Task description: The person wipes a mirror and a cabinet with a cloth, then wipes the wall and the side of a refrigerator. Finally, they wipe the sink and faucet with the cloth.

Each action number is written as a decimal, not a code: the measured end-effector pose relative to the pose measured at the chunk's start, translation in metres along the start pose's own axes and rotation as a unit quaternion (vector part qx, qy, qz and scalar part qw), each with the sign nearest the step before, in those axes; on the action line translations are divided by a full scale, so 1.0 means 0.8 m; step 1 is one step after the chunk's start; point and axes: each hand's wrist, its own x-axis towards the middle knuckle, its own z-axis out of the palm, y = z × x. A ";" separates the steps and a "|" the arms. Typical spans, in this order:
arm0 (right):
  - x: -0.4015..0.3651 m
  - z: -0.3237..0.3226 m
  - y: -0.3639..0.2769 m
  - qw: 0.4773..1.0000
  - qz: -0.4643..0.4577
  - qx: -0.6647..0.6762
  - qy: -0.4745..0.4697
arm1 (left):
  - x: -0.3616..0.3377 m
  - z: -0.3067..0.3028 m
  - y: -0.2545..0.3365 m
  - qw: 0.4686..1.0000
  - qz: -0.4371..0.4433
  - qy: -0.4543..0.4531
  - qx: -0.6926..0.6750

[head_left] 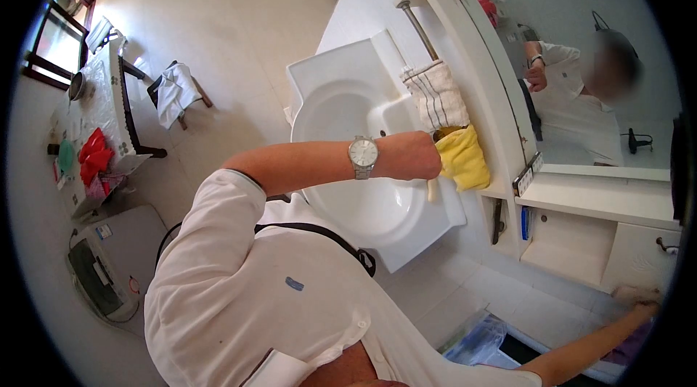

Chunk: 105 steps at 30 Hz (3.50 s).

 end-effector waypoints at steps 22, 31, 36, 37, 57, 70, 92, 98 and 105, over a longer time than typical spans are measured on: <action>-0.014 0.021 -0.118 0.987 -0.148 0.061 0.001 | 0.046 0.036 0.000 0.993 0.040 -0.016 0.105; -0.066 0.023 -0.133 0.980 -0.058 0.179 0.065 | 0.022 0.049 0.037 0.986 -0.053 -0.159 0.019; -0.023 0.020 -0.110 0.978 -0.116 0.168 0.033 | 0.026 0.056 0.042 0.985 -0.046 -0.164 -0.011; -0.023 0.022 -0.122 0.975 -0.125 0.181 0.018 | 0.024 0.059 0.043 0.986 -0.049 -0.160 -0.017; -0.283 0.091 0.007 0.846 -0.365 -0.361 0.142 | -0.032 0.082 0.025 0.978 -0.101 -0.165 -0.076; -0.204 0.141 -0.166 0.829 -0.504 -0.237 0.047 | -0.063 0.094 0.014 0.974 -0.113 -0.165 -0.103; -0.190 0.251 -0.199 0.586 -0.653 -0.475 0.067 | -0.105 0.095 0.010 0.965 -0.103 -0.186 -0.151; -0.251 0.247 -0.148 0.632 -0.620 -0.464 -0.017 | -0.123 0.077 -0.010 0.971 -0.087 -0.187 -0.125; -0.320 0.243 -0.077 0.627 -0.542 -0.551 -0.097 | -0.146 0.063 -0.027 0.968 -0.078 -0.186 -0.146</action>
